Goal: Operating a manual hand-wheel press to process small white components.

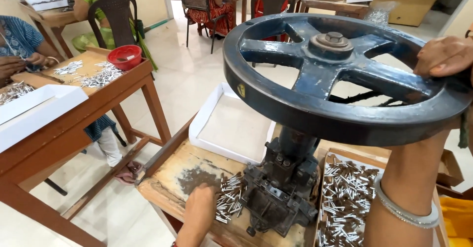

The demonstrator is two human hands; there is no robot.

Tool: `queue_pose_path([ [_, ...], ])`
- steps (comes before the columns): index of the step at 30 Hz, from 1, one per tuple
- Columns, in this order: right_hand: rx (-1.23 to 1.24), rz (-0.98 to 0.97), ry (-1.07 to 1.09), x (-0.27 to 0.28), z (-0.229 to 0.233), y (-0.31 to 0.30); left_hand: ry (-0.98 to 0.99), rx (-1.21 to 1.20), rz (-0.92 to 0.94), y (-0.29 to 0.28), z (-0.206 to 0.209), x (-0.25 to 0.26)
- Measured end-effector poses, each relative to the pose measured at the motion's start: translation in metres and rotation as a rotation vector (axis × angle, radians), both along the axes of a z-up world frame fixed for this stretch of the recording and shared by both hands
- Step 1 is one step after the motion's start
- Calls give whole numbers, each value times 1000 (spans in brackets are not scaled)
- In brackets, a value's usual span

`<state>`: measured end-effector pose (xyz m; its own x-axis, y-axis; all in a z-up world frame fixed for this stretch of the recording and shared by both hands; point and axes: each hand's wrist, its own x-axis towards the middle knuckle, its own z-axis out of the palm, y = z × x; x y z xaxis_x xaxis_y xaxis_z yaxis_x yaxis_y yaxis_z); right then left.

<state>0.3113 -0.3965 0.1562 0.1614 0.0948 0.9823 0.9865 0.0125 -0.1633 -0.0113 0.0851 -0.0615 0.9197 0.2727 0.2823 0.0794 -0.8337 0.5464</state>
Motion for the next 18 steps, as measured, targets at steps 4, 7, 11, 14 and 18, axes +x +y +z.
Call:
queue_pose_path([
  [4, -117, 331, -6, -59, 69, 18, -77, 155, -113, 18, -21, 8],
  [7, -376, 197, -17, -116, 108, 45, -115, 20, -126, -11, 11, -7],
  [11, -458, 91, -58, -152, 120, 62, -557, -45, -387, -71, 57, -14],
  [14, -390, 63, 44, -149, 115, 57, -512, -8, -530, -90, 57, 0],
  [18, -395, 78, 36, -149, 120, 61, -496, 0, -482, -100, 32, 26],
])
